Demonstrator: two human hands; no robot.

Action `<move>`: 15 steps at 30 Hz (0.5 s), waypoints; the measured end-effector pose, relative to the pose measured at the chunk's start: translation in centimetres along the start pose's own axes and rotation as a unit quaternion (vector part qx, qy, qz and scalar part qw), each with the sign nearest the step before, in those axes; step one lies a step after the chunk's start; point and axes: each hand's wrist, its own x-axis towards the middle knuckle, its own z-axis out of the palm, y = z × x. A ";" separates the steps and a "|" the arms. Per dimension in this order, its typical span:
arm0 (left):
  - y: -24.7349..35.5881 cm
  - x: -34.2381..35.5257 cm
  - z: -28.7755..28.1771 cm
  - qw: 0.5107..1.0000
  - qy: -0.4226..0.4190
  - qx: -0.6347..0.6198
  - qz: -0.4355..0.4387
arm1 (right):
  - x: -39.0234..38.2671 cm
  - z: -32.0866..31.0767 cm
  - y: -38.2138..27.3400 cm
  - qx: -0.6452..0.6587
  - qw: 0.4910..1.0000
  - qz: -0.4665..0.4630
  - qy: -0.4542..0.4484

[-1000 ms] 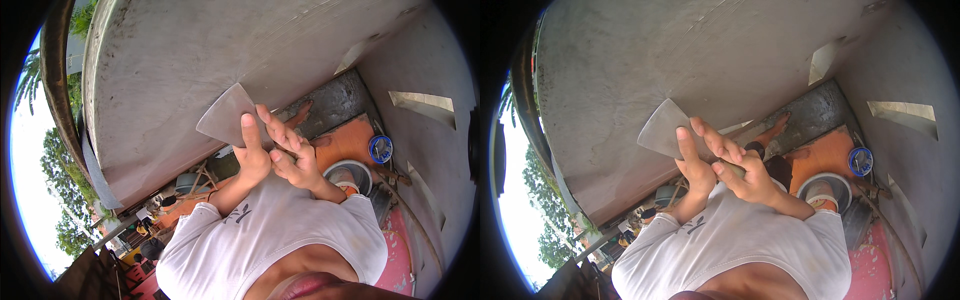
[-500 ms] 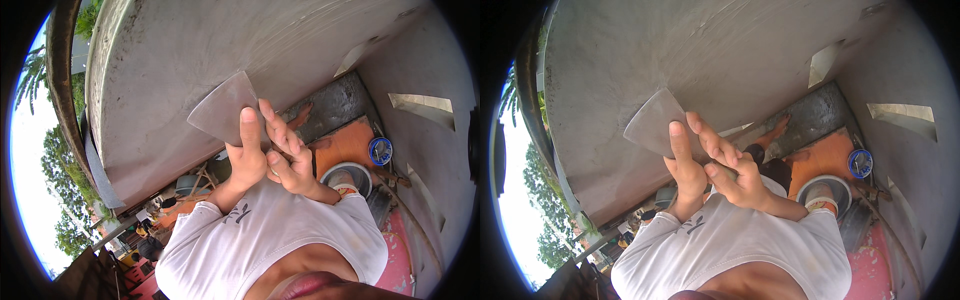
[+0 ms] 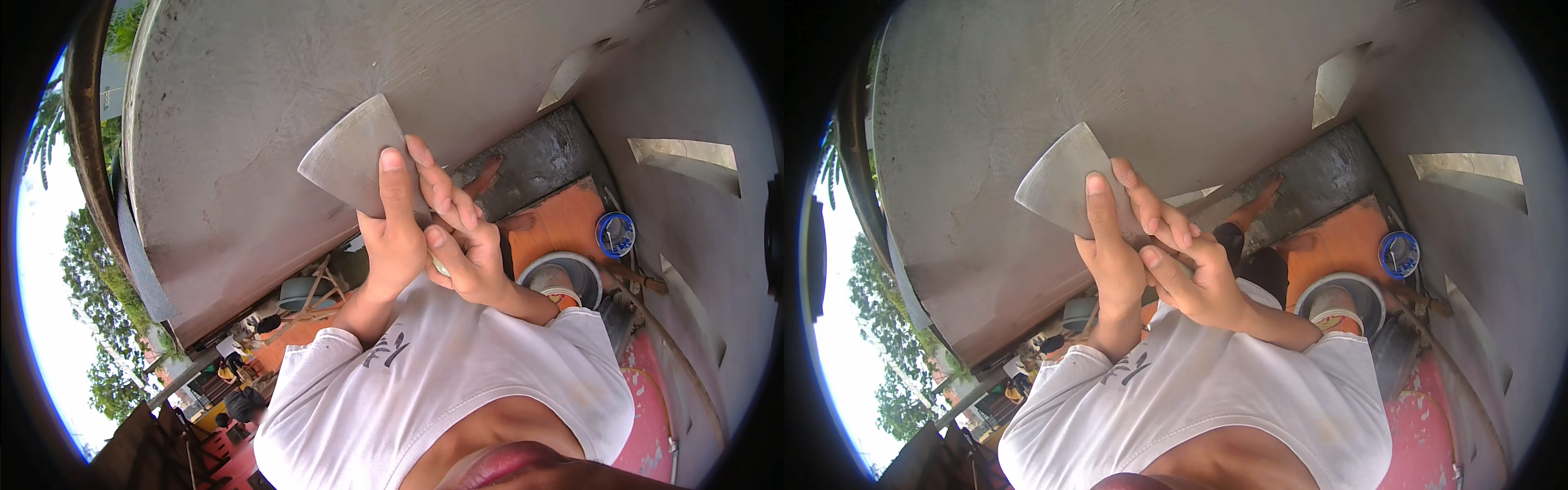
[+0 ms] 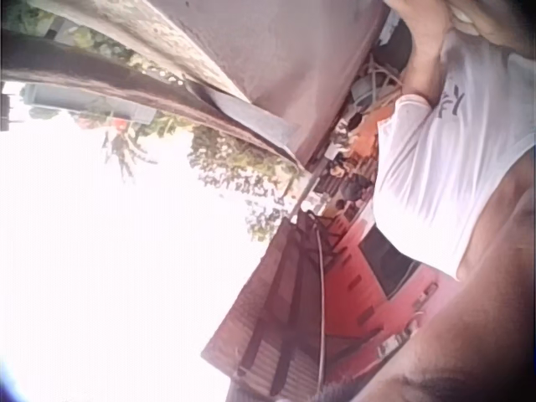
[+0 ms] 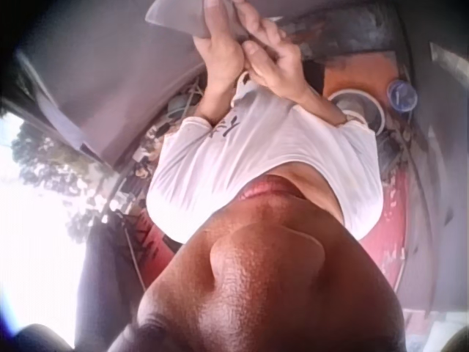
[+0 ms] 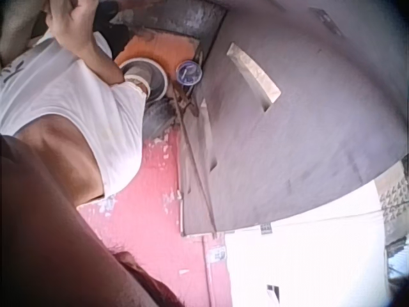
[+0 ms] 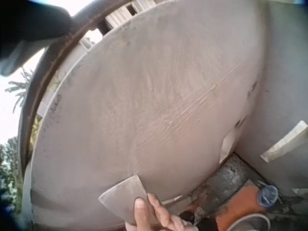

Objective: The person uses a trowel to apply and smooth plaster on a ceiling surface. They repeatedly spread material across the ceiling, pause to wipe the trowel with a cloth, and continue smoothing the surface.

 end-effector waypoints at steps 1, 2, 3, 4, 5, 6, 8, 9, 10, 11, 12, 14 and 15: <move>-0.3 0.2 -0.3 1.000 -0.006 0.006 0.008 | 0.1 0.0 0.3 -0.013 1.000 -0.010 -0.001; -0.5 0.3 -0.8 1.000 -0.008 0.014 0.015 | 0.3 0.0 0.6 -0.023 1.000 -0.017 -0.003; -1.0 1.2 -1.1 0.998 -0.008 0.041 0.040 | 0.8 -0.2 0.8 -0.036 0.999 -0.030 -0.002; -0.6 2.0 -0.9 0.998 -0.030 0.039 0.050 | 1.7 0.0 0.7 -0.039 0.998 -0.058 0.007; 0.9 2.4 0.0 0.997 -0.043 0.039 0.056 | 2.6 0.6 0.4 -0.039 0.996 -0.076 0.013; 2.0 2.8 1.0 0.995 -0.062 0.035 0.071 | 3.3 0.9 -0.3 -0.044 0.994 -0.104 0.016; 2.4 1.9 1.6 0.997 -0.043 0.016 0.057 | 2.7 1.4 -1.2 -0.009 0.997 -0.081 0.002; 2.0 1.4 1.2 0.998 -0.034 0.012 0.046 | 1.9 1.3 -0.9 0.001 0.998 -0.059 0.003; 1.5 0.9 0.7 0.999 -0.024 0.008 0.035 | 1.3 1.3 -0.4 0.012 0.999 -0.036 0.003; 0.6 0.5 -0.2 0.999 -0.027 -0.004 0.018 | 0.9 1.1 0.4 0.002 0.999 -0.042 -0.011; 0.0 0.2 -0.6 1.000 -0.023 -0.006 0.010 | 0.4 1.0 0.7 0.010 1.000 -0.020 0.003; -0.3 -0.2 -1.1 1.000 -0.007 -0.005 -0.003 | -0.1 1.5 0.6 0.030 0.999 0.026 0.025; -0.1 -0.3 -1.1 1.000 -0.010 -0.003 -0.002 | -0.3 1.4 1.0 0.021 0.999 0.021 0.026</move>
